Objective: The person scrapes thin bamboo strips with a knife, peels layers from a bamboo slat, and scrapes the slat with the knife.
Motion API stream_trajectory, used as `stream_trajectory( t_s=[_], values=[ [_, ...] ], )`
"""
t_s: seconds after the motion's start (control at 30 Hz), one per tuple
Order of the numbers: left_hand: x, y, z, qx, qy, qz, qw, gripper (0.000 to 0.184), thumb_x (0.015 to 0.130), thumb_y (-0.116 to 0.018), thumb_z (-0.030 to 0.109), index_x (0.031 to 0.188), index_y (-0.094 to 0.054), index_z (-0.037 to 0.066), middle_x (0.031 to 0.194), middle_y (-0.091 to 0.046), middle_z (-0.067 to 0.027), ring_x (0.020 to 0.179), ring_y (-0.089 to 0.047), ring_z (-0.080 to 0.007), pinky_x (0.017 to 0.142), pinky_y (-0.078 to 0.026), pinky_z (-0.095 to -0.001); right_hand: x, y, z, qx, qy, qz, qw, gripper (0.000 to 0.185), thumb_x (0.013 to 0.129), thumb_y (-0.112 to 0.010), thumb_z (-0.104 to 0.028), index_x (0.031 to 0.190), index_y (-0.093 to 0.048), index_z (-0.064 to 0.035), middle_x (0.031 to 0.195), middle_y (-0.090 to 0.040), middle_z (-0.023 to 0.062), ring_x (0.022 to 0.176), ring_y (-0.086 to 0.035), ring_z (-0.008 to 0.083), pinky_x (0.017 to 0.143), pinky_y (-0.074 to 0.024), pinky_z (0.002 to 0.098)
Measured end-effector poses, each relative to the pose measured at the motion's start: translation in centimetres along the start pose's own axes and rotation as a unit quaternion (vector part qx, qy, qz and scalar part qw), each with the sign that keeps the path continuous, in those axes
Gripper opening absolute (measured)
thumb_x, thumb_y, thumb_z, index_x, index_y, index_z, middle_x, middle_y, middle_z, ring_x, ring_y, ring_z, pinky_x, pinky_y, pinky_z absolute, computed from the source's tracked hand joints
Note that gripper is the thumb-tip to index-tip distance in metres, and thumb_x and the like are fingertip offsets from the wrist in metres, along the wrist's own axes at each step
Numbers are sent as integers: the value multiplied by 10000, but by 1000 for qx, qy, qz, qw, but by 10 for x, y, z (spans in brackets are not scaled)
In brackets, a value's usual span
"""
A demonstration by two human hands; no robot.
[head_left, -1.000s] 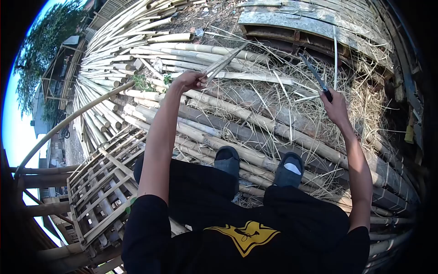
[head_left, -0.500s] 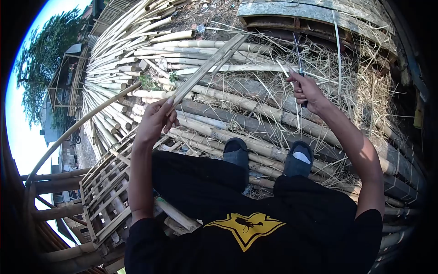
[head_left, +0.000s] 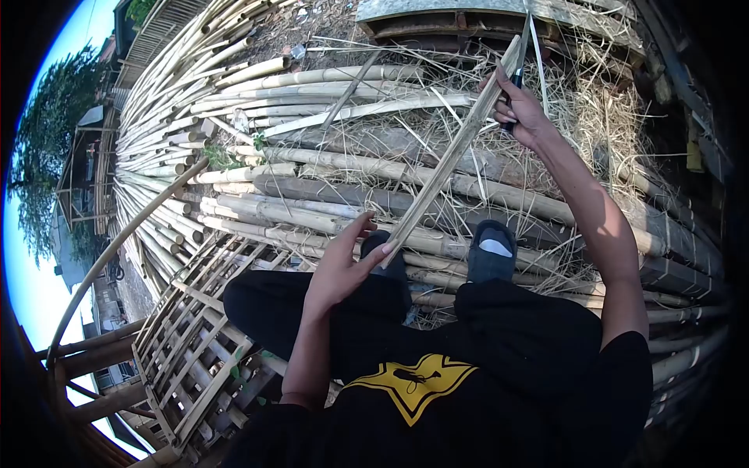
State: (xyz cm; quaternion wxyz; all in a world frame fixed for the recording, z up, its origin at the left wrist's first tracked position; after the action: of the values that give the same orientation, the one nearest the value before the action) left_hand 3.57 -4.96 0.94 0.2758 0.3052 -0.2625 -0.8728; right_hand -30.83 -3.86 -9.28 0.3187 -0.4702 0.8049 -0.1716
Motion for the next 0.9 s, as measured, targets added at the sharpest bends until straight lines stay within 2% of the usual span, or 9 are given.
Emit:
stream_trajectory(
  t_s=[0.3,0.33,0.37,0.43,0.47,0.53,0.7,0.77,0.9],
  values=[
    [87,-74,42,-126,-109,61,984,668,835,-731,287,1361,-412,30,1161,-616,-188,1114,-585,-255,951,-450,-369,-26,-74,-8,-75,39,-156,984,398,962,-498,-418,1026,-522,-26,878,-603,26,429,-353,-13,413,-324,155],
    [89,-77,46,-136,-138,73,978,525,901,-654,319,1293,-461,27,960,-648,-136,869,-658,-204,784,-518,-310,-30,-81,-3,-72,33,-174,982,391,967,-498,-408,1050,-523,-26,887,-611,38,429,-355,-6,411,-321,155],
    [94,-78,43,-140,-140,74,977,525,901,-654,319,1293,-461,27,960,-648,-136,869,-658,-204,784,-518,-310,-33,-86,3,-75,13,-174,982,400,967,-496,-411,1057,-525,-22,881,-614,42,433,-369,-3,408,-319,155],
    [95,-119,35,-470,-30,-172,865,375,976,-530,336,1193,-501,32,712,-557,-42,594,-597,-113,545,-482,-229,-36,-89,11,-177,2,-143,974,412,972,-491,-426,1012,-557,-21,833,-613,36,440,-382,-3,406,-309,160],
    [95,-121,28,-408,0,-108,907,318,1021,-416,339,1070,-513,40,596,-393,30,410,-401,-47,381,-328,-202,-31,-85,15,-182,-3,-148,972,412,972,-491,-426,1012,-557,-21,833,-613,36,440,-382,-3,406,-309,160],
    [100,-120,17,-439,8,-97,893,310,1019,-426,334,1039,-512,37,577,-380,38,410,-365,-43,376,-303,-207,-15,-46,16,-361,15,-12,933,501,938,-525,-503,844,-632,-23,616,-587,14,443,-407,53,423,-306,230],
    [104,-104,7,-501,4,-77,862,298,1010,-453,340,972,-495,47,558,-339,56,414,-301,-34,372,-265,-205,-33,-42,2,-554,72,3,830,557,887,-550,-550,735,-638,-21,528,-517,44,490,-468,124,492,-362,327],
    [105,-104,1,-503,26,-70,861,290,1005,-465,345,976,-500,59,557,-360,55,415,-318,-33,372,-266,-200,-42,-53,12,-714,63,-54,695,559,855,-587,-553,746,-641,-8,531,-514,75,505,-498,179,503,-373,349],
    [105,-106,1,-428,49,-59,900,245,1009,-460,318,987,-479,75,567,-383,36,393,-314,-37,373,-261,-203,-42,-63,31,-744,55,-80,661,354,809,-613,-319,700,-653,15,601,-604,187,574,-607,334,588,-466,438]
  ],
)
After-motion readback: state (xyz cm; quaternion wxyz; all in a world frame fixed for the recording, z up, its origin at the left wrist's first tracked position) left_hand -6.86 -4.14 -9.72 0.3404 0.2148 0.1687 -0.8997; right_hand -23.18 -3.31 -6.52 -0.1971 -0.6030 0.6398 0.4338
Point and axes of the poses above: each hand's wrist, its own x-axis towards the middle knuckle, its own y-axis out of the back of the hand, z = x × y, the point moved 9 cm from there along x, towards the middle knuckle
